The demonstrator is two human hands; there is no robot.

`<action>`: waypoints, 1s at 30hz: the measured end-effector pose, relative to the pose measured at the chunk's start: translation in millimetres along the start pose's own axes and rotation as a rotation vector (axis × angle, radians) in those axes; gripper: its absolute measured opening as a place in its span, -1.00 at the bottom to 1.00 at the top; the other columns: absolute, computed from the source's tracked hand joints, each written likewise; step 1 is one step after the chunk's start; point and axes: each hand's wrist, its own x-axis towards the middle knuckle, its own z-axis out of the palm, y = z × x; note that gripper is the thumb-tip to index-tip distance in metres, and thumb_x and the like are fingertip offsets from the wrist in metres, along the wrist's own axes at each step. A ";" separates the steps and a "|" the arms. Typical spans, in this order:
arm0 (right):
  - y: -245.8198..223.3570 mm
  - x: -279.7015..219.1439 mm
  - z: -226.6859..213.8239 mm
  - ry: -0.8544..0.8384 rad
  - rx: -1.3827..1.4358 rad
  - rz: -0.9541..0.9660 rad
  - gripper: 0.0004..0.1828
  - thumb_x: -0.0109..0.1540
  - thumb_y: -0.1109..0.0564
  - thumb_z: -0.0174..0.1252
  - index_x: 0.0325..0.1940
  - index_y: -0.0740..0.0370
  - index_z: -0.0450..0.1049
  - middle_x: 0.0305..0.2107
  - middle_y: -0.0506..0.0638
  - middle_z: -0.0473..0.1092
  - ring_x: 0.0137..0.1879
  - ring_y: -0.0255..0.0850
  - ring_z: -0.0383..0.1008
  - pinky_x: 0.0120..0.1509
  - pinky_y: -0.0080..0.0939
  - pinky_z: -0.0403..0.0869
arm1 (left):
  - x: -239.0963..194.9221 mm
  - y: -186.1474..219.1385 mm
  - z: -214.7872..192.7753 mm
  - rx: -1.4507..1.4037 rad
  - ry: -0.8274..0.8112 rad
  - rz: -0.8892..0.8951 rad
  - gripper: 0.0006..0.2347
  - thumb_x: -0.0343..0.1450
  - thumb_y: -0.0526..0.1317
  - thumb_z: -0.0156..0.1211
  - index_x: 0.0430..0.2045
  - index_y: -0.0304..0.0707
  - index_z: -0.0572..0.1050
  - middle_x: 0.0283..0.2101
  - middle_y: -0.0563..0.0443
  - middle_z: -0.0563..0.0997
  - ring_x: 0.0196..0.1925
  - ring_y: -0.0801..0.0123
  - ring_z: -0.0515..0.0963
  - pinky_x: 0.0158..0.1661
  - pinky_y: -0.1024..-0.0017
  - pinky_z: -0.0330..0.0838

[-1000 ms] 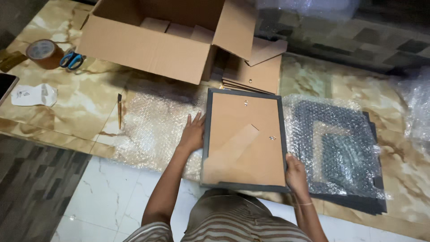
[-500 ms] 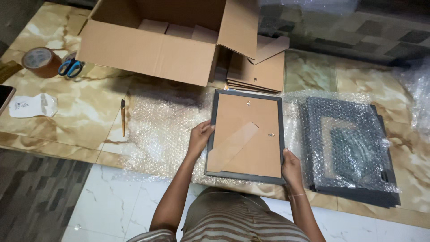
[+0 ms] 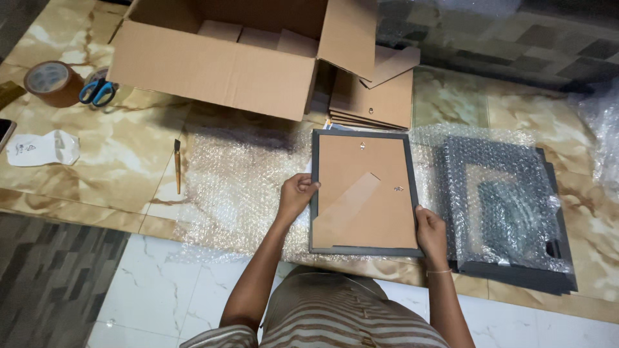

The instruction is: The person places an image into a picture frame, attaches the frame backing, and wraps the frame in bubble wrap before placing it into a cardboard box.

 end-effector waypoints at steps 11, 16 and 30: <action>-73.1 -28.3 -16.9 -0.080 -0.166 -0.055 -0.68 0.28 0.05 -0.12 -0.02 0.27 0.41 -0.32 0.38 0.40 -0.09 0.21 0.38 -0.07 0.10 0.30 | -2.3 14.6 -7.6 0.121 -0.099 0.023 -0.65 0.11 -0.26 0.40 -0.33 -0.48 0.49 -0.48 -0.08 0.54 -0.46 0.50 0.49 -0.38 0.57 0.42; -77.5 -29.9 -18.0 -0.063 -0.298 -0.098 -0.65 0.28 0.06 -0.15 0.01 0.30 0.39 -0.29 0.41 0.39 -0.05 0.33 0.33 -0.03 0.19 0.29 | -5.3 22.9 -9.1 0.131 -0.136 0.018 -0.64 0.14 -0.27 0.35 -0.23 -0.44 0.47 -0.43 -0.09 0.56 -0.47 0.54 0.47 -0.41 0.62 0.40; -120.3 -51.5 -22.7 -0.123 -0.487 -0.074 -0.55 0.25 0.08 -0.20 0.14 0.37 0.28 -0.10 0.37 0.34 0.05 0.28 0.30 0.11 0.19 0.25 | -8.7 7.0 0.2 0.390 -0.175 0.176 -0.54 0.13 -0.31 0.34 -0.09 -0.45 0.39 -0.39 -0.14 0.50 -0.37 0.32 0.48 -0.32 0.42 0.41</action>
